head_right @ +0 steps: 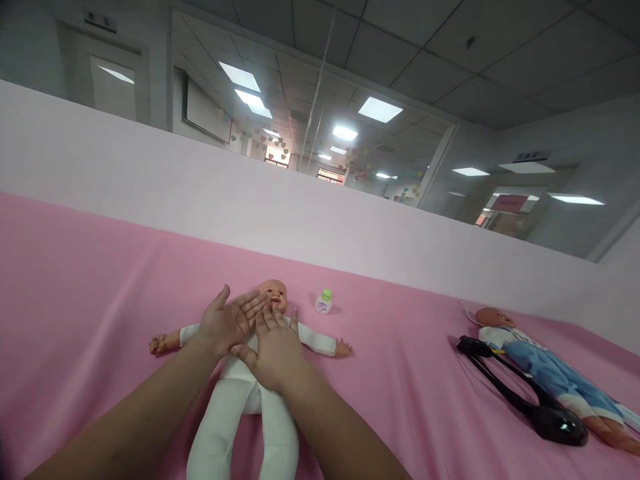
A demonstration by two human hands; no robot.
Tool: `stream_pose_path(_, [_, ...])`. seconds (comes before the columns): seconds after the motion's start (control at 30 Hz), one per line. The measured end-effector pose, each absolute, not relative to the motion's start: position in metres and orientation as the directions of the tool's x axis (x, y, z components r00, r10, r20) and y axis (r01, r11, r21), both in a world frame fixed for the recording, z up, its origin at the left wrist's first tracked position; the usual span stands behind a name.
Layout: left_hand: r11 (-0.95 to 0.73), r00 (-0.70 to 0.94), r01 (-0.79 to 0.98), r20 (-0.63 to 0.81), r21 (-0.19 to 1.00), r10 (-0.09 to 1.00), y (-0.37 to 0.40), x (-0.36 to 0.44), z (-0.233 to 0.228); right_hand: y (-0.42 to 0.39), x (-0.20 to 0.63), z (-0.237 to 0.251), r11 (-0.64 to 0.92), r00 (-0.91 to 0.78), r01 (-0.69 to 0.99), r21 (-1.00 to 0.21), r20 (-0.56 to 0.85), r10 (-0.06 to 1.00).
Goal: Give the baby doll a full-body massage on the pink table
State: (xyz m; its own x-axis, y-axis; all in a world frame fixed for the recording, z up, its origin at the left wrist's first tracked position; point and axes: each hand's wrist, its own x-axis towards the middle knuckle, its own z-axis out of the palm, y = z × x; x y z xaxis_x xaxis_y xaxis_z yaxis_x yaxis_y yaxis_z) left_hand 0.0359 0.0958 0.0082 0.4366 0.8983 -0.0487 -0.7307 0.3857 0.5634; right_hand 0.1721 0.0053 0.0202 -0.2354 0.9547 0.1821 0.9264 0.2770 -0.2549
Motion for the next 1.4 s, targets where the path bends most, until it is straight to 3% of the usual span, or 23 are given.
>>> stream_pose_path(0.2, [0.251, 0.314, -0.719, -0.02, 0.648, 0.949, 0.105, 0.026, 0.009, -0.011, 0.238, 0.006, 0.139, -0.043, 0.92, -0.367, 0.257, 0.966])
stream_pose_path(0.33, [0.109, 0.152, -0.625, -0.016, 0.773, 0.988, 0.11, 0.03, 0.002, -0.008, 0.301, -0.012, -0.066, 0.158, 0.901, -0.428, 0.183, 0.97])
stream_pose_path(0.53, [-0.156, 0.003, -0.335, 0.166, 0.929, 0.986, 0.106, 0.034, -0.005, -0.012, 0.345, -0.03, -0.217, 0.269, 0.796, -0.565, 0.01, 0.963])
stream_pose_path(0.7, [-0.154, -0.005, -0.025, 0.154, 0.988, 0.988, 0.099, -0.005, 0.003, -0.017, 0.359, -0.029, -0.222, 0.23, 0.712, -0.666, -0.078, 0.97])
stream_pose_path(0.83, [-0.18, -0.006, 0.267, 0.189, 0.947, 0.982, 0.103, -0.062, 0.004, -0.021, 0.369, -0.026, -0.246, 0.244, 0.688, -0.683, -0.103, 0.964])
stream_pose_path(1.03, [-0.218, 0.184, 0.527, 0.14, 0.821, 0.973, 0.11, -0.125, -0.009, -0.028, 0.374, -0.025, -0.227, 0.163, 0.713, -0.663, -0.158, 0.974])
stream_pose_path(1.2, [-0.193, 0.201, 0.601, 0.086, 0.776, 0.976, 0.11, -0.14, -0.019, -0.025, 0.38, -0.032, -0.264, 0.258, 0.766, -0.585, -0.096, 0.961])
stream_pose_path(1.3, [-0.145, 0.198, 0.631, 0.023, 0.762, 0.98, 0.113, -0.144, -0.02, -0.022, 0.384, -0.036, -0.305, 0.296, 0.768, -0.562, -0.111, 0.949])
stream_pose_path(1.4, [-0.201, 0.253, 0.696, 0.026, 0.689, 0.967, 0.117, -0.145, -0.022, -0.022, 0.385, -0.038, -0.313, 0.289, 0.757, -0.574, -0.135, 0.948])
